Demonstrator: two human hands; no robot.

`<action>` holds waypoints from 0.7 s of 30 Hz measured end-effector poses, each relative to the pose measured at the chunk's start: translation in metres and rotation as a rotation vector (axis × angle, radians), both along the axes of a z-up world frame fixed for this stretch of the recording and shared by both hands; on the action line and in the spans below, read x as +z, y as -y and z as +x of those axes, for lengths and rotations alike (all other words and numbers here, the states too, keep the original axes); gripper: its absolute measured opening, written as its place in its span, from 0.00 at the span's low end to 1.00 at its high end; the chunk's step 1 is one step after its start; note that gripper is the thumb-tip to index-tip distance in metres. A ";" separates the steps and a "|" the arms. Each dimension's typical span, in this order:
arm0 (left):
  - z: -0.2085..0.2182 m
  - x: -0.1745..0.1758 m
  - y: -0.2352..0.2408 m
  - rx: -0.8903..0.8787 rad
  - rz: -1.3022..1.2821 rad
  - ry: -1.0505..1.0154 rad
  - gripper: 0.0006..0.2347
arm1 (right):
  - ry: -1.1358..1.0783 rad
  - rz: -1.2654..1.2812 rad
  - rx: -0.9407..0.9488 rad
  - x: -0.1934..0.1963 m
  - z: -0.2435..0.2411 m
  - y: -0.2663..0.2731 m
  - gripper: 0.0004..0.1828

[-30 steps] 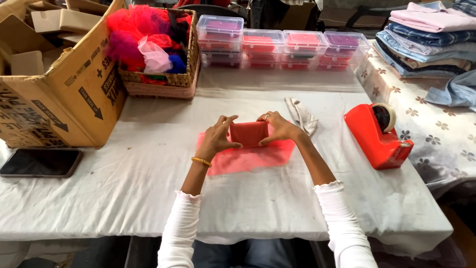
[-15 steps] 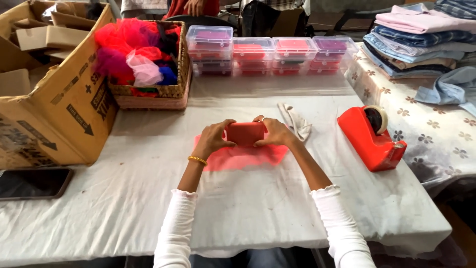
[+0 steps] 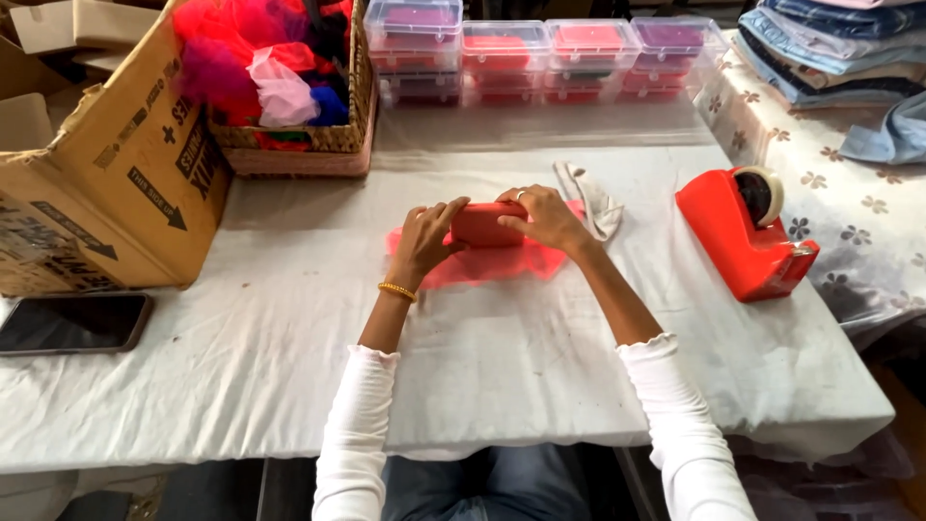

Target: Wrapping a small rectangular box in pink mesh fabric.

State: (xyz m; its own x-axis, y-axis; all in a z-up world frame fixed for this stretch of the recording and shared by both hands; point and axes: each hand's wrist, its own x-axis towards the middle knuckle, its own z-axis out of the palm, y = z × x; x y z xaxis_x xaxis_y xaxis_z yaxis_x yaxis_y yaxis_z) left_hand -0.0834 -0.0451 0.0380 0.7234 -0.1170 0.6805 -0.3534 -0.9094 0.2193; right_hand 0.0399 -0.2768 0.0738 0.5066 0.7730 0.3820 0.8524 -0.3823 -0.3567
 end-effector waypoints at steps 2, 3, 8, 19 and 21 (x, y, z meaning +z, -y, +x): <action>-0.002 0.000 -0.008 -0.036 -0.025 -0.031 0.34 | -0.002 0.002 0.025 0.003 0.001 0.002 0.22; -0.002 0.000 -0.011 -0.073 -0.052 -0.057 0.35 | 0.001 0.002 0.048 0.005 0.002 0.003 0.23; -0.009 -0.013 -0.047 0.016 -0.180 -0.254 0.29 | -0.041 -0.054 0.044 0.026 -0.014 0.004 0.21; -0.040 0.006 -0.082 0.095 -0.437 -0.241 0.17 | -0.178 -0.273 0.088 0.044 -0.035 0.003 0.25; -0.041 0.001 -0.088 0.067 -0.512 -0.227 0.17 | -0.206 -0.293 0.128 0.037 -0.035 0.001 0.27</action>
State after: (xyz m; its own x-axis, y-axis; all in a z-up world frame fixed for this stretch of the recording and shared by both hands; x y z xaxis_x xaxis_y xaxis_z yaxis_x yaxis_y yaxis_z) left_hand -0.1244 0.0431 0.0395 0.8528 0.2386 0.4646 -0.1909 -0.6856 0.7025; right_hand 0.0046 -0.2775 0.1105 0.4421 0.8962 0.0358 0.8218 -0.3888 -0.4166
